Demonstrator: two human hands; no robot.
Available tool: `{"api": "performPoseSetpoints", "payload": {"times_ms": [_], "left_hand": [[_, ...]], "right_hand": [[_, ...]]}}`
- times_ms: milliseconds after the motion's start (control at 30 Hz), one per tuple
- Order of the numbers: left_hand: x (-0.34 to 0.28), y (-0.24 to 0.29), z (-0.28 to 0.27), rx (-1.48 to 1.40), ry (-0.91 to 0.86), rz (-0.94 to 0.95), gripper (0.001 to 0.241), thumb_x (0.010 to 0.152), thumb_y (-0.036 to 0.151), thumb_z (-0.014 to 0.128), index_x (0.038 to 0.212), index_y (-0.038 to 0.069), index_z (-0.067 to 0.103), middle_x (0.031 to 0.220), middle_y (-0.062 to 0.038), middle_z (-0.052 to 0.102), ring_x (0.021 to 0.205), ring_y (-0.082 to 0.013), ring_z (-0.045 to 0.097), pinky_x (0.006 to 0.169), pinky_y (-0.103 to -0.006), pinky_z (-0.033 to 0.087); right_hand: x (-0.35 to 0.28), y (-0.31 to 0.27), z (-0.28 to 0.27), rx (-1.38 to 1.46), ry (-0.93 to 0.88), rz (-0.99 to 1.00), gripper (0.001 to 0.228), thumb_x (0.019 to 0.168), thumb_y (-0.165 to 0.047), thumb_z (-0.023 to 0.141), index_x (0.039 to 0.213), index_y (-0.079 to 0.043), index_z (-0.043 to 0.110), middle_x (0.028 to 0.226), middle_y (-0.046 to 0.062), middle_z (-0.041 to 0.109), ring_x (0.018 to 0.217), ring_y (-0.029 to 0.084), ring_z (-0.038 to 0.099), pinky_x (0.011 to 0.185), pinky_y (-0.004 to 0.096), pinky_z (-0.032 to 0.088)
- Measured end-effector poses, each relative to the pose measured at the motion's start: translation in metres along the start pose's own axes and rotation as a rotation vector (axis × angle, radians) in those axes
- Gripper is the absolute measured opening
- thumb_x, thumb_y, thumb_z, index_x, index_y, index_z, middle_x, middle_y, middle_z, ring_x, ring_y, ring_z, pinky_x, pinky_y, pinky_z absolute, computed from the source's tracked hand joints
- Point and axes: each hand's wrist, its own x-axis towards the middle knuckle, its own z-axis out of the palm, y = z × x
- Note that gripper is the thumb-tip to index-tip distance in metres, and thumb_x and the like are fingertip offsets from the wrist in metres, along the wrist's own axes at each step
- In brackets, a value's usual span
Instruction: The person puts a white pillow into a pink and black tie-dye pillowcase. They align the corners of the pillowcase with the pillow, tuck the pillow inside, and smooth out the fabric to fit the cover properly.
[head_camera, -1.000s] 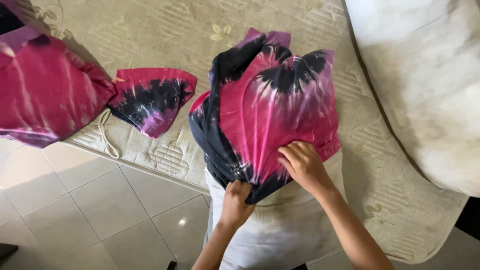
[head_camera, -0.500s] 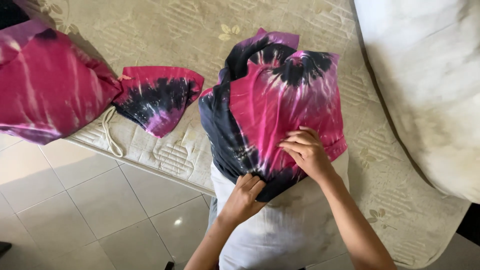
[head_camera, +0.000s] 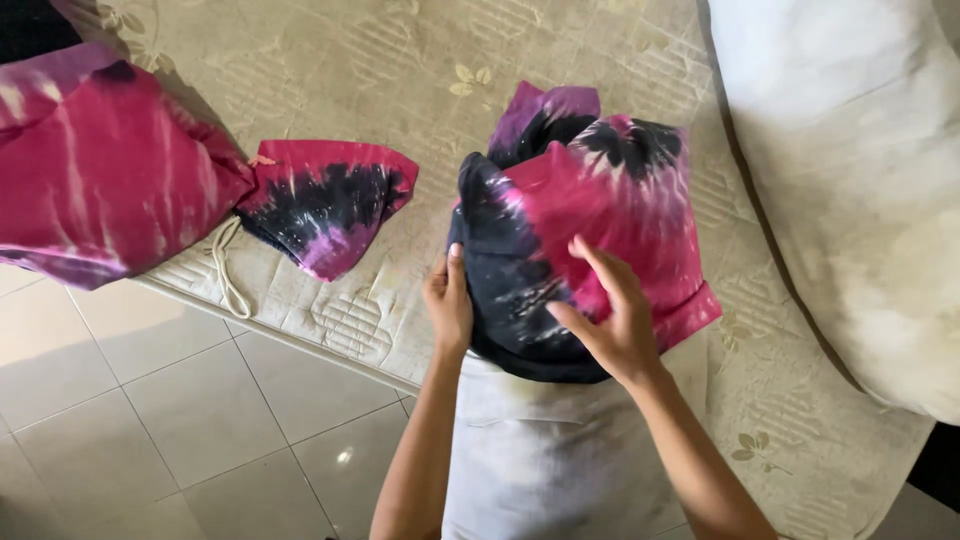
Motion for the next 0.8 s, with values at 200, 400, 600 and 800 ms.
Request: {"api": "performPoseSetpoints", "payload": {"times_ms": [200, 400, 600, 800], "left_hand": [[-0.038, 0.016, 0.016, -0.617, 0.007, -0.368, 0.033, 0.103, 0.031, 0.063, 0.091, 0.002, 0.074, 0.079, -0.021, 0.075, 0.065, -0.0286, 0.075, 0.055, -0.0389, 0.062], [-0.029, -0.065, -0.048, 0.237, -0.01, 0.106, 0.01, 0.094, 0.009, 0.069, 0.089, 0.007, 0.077, 0.082, -0.013, 0.075, 0.075, -0.0251, 0.068, 0.065, -0.0357, 0.057], [-0.073, -0.062, -0.092, 0.682, 0.046, 0.143, 0.017, 0.095, 0.016, 0.07, 0.107, 0.009, 0.081, 0.09, -0.014, 0.079, 0.088, -0.0276, 0.075, 0.074, -0.0412, 0.059], [-0.041, -0.125, -0.129, 0.259, 0.145, -0.239, 0.013, 0.095, 0.019, 0.073, 0.086, 0.013, 0.081, 0.057, -0.004, 0.067, 0.044, -0.0104, 0.055, 0.039, -0.0225, 0.046]], "right_hand": [[0.019, -0.014, 0.039, -0.154, 0.337, -0.058, 0.016, 0.088, -0.02, 0.086, 0.104, -0.017, 0.084, 0.089, 0.0, 0.074, 0.083, 0.021, 0.07, 0.08, 0.034, 0.053], [-0.054, -0.016, 0.079, -0.275, 0.159, -0.339, 0.007, 0.091, -0.015, 0.078, 0.093, -0.021, 0.082, 0.075, -0.006, 0.063, 0.061, 0.015, 0.059, 0.059, 0.031, 0.052], [-0.02, 0.025, 0.019, -0.002, -0.126, -0.11, 0.031, 0.087, -0.01, 0.077, 0.117, -0.008, 0.074, 0.103, 0.012, 0.07, 0.096, 0.034, 0.066, 0.085, 0.044, 0.05], [-0.038, 0.093, -0.008, -0.173, -0.147, -0.015, 0.024, 0.085, -0.023, 0.082, 0.107, -0.014, 0.078, 0.105, 0.006, 0.07, 0.104, 0.03, 0.066, 0.095, 0.043, 0.048]]}}
